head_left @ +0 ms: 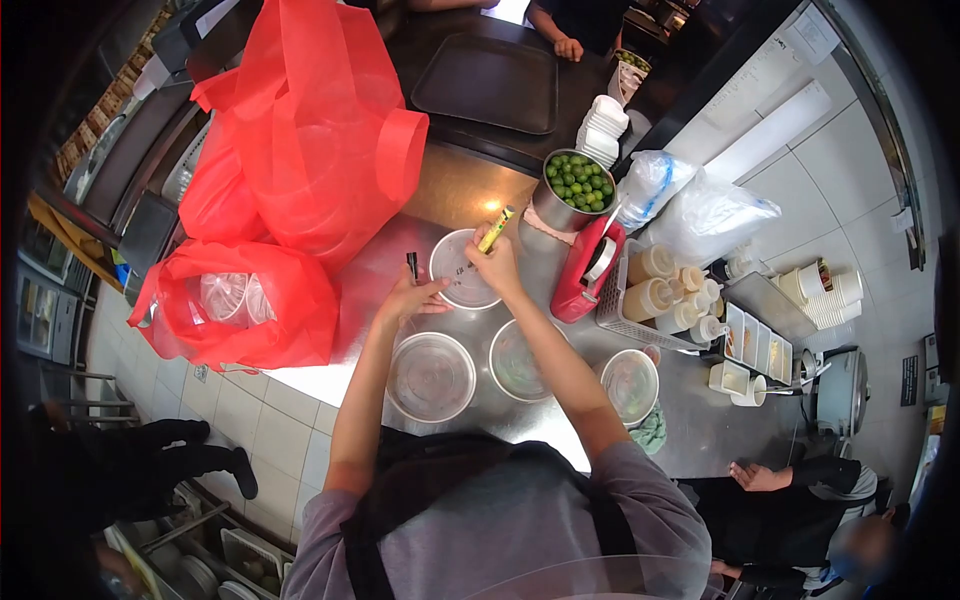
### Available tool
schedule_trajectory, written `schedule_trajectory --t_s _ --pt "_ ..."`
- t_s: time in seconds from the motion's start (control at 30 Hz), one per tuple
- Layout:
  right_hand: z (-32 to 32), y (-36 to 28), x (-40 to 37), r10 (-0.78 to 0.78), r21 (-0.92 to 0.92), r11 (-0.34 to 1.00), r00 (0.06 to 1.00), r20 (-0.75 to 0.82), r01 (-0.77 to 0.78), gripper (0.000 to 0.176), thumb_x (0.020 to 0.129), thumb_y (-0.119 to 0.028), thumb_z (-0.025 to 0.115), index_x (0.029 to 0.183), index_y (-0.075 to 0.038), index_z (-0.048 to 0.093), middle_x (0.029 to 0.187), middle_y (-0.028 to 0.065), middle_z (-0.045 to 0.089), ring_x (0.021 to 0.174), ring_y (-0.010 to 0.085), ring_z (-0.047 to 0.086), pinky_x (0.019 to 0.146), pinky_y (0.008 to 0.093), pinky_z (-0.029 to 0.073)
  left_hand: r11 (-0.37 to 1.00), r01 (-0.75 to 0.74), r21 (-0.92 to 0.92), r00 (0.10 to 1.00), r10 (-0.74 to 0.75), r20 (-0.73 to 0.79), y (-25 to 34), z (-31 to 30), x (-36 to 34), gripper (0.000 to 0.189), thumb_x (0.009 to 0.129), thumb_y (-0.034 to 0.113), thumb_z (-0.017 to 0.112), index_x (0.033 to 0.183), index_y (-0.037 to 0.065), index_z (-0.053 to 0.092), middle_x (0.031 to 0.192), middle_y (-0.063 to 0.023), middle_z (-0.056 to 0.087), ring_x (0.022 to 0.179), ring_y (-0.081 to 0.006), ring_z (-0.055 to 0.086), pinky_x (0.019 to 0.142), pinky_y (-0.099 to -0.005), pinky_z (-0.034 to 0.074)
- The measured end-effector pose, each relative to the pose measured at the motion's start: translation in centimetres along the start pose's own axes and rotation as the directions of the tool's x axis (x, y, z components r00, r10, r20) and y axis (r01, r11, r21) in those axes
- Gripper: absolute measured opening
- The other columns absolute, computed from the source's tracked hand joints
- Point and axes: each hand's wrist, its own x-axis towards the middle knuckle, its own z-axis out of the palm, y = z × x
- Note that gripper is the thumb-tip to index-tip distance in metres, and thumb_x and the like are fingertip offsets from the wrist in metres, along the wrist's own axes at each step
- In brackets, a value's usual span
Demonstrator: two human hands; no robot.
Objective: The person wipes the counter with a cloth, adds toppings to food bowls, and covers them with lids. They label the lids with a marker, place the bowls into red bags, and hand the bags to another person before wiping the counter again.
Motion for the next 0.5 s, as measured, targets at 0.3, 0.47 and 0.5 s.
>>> schedule_trajectory --t_s 0.3,0.47,0.5 --pt "-0.4 -0.8 0.4 -0.010 0.001 1.000 1.000 -0.025 0.010 0.018 0.070 -0.007 0.062 0.064 -0.005 0.045 0.052 -0.0006 0.045 0.049 0.0059 0.045 0.044 0.0233 0.035 1.000 -0.003 0.007 1.000 0.003 0.006 -0.2 -0.3 0.2 0.059 0.076 0.018 0.072 0.104 0.003 0.022 0.074 -0.0165 0.055 0.063 -0.0284 0.064 0.057 -0.0339 0.056" --pt "-0.5 -1.0 0.1 0.075 0.015 0.997 0.997 0.005 -0.075 0.019 0.071 -0.006 0.062 0.064 -0.007 0.044 0.057 -0.0026 0.044 0.054 0.0056 0.042 0.049 0.0222 0.034 1.000 0.000 -0.021 0.999 0.000 0.035 -0.7 -0.7 0.7 0.060 0.075 0.017 0.072 0.103 0.003 0.022 0.072 -0.0160 0.055 0.063 -0.0285 0.064 0.056 -0.0340 0.057" --pt "-0.4 -0.8 0.2 0.072 0.021 0.997 0.997 0.006 -0.072 0.020 0.071 -0.006 0.062 0.064 -0.006 0.044 0.057 -0.0025 0.043 0.054 0.0057 0.042 0.049 0.0223 0.034 1.000 0.008 -0.021 0.999 -0.007 0.041 -0.7 -0.7 0.7 0.060 0.075 0.017 0.073 0.102 0.003 0.022 0.071 -0.0158 0.055 0.063 -0.0286 0.064 0.056 -0.0340 0.057"
